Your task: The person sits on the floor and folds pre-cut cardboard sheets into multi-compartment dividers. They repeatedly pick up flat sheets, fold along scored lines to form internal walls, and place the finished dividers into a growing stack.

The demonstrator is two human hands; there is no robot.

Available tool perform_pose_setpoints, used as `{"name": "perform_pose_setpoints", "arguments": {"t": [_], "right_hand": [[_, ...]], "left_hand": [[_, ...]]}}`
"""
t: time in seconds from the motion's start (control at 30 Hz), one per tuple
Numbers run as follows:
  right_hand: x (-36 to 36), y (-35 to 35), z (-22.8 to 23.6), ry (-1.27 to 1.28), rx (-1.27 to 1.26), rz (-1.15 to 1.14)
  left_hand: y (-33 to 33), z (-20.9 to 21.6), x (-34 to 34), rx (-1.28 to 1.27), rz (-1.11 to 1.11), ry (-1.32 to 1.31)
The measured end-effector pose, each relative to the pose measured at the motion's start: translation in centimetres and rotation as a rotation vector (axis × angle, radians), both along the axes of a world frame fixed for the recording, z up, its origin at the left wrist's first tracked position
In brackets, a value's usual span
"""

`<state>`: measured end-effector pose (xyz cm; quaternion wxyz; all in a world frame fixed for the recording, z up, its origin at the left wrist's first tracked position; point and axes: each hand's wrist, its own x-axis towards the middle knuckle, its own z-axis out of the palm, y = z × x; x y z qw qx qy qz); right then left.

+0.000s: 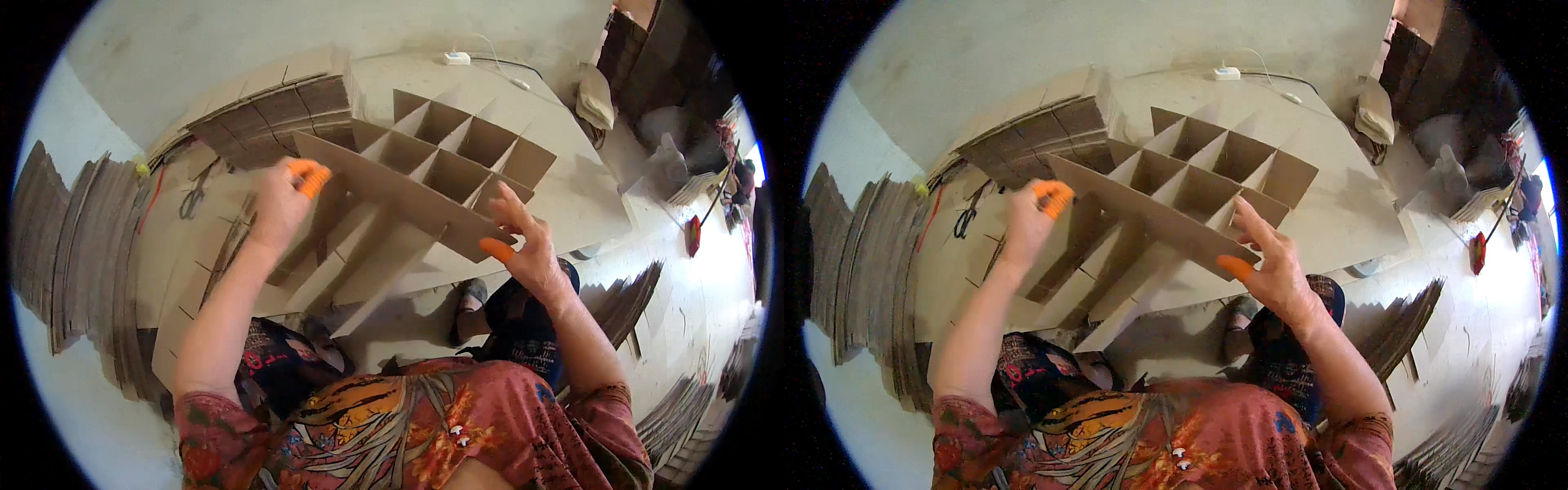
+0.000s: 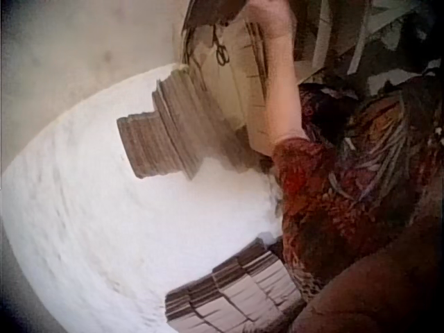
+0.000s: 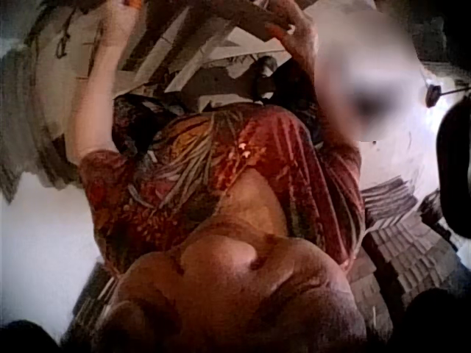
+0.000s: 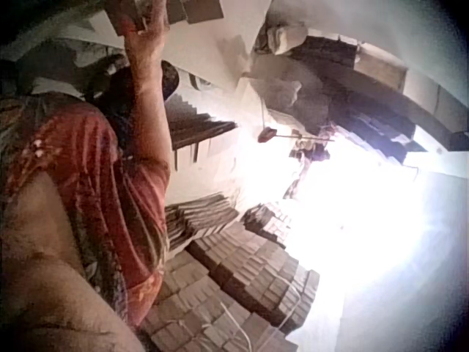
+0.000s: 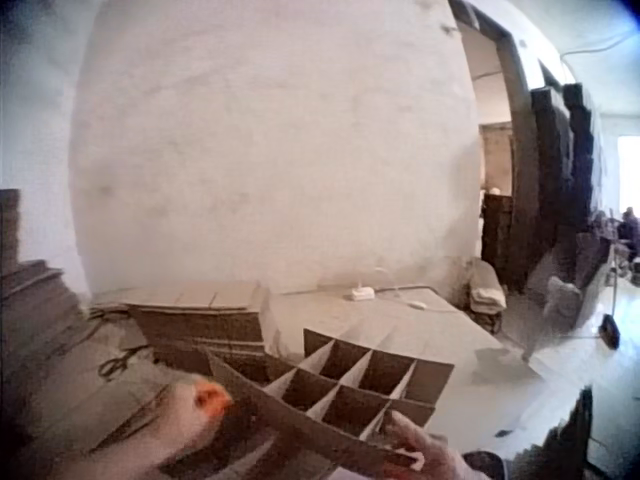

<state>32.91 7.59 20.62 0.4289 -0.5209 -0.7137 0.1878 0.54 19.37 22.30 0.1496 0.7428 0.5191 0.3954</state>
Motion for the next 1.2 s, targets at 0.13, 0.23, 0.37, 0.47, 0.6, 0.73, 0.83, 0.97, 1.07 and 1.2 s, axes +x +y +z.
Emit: {"name": "perform_pose_setpoints", "arguments": {"t": [0.13,0.23,0.37,0.47,0.6,0.73,0.83,0.97,1.07,1.2], "right_hand": [[-0.3,0.3,1.0,-0.428,-0.110,0.107],[0.0,0.2,1.6,-0.483,-0.193,0.158],[1.1,0.7,-1.2,-0.563,0.024,0.256],[-0.3,0.6,-2.5,-0.639,-0.078,0.229],[0.0,0.4,-1.0,-0.567,-0.047,0.126],[0.5,1.5,-2.8,-0.553,0.030,0.056],[1.1,2.6,-4.0,-0.509,0.099,0.013],[1.6,4.2,-4.0,-0.475,0.069,-0.026],[1.4,4.7,-3.8,-0.492,0.052,-0.051],[1.3,4.5,-3.0,-0.523,-0.029,-0.059]], "left_hand": [[-4.6,-0.4,3.5,-0.094,-0.124,0.422],[-4.3,-2.4,3.3,-0.209,-0.129,0.580],[-4.1,-2.4,3.5,-0.291,-0.246,0.488],[-4.5,-1.8,3.6,-0.291,-0.275,0.411],[-2.8,-1.3,1.6,-0.079,-0.129,0.179],[3.8,-0.1,-2.3,0.427,0.081,0.356],[9.0,1.3,-2.7,0.417,0.209,0.448],[14.5,2.6,-2.3,0.480,0.376,0.772],[17.5,2.6,-2.4,0.465,0.334,0.821],[19.1,4.7,-2.2,0.121,0.244,0.715]]}}
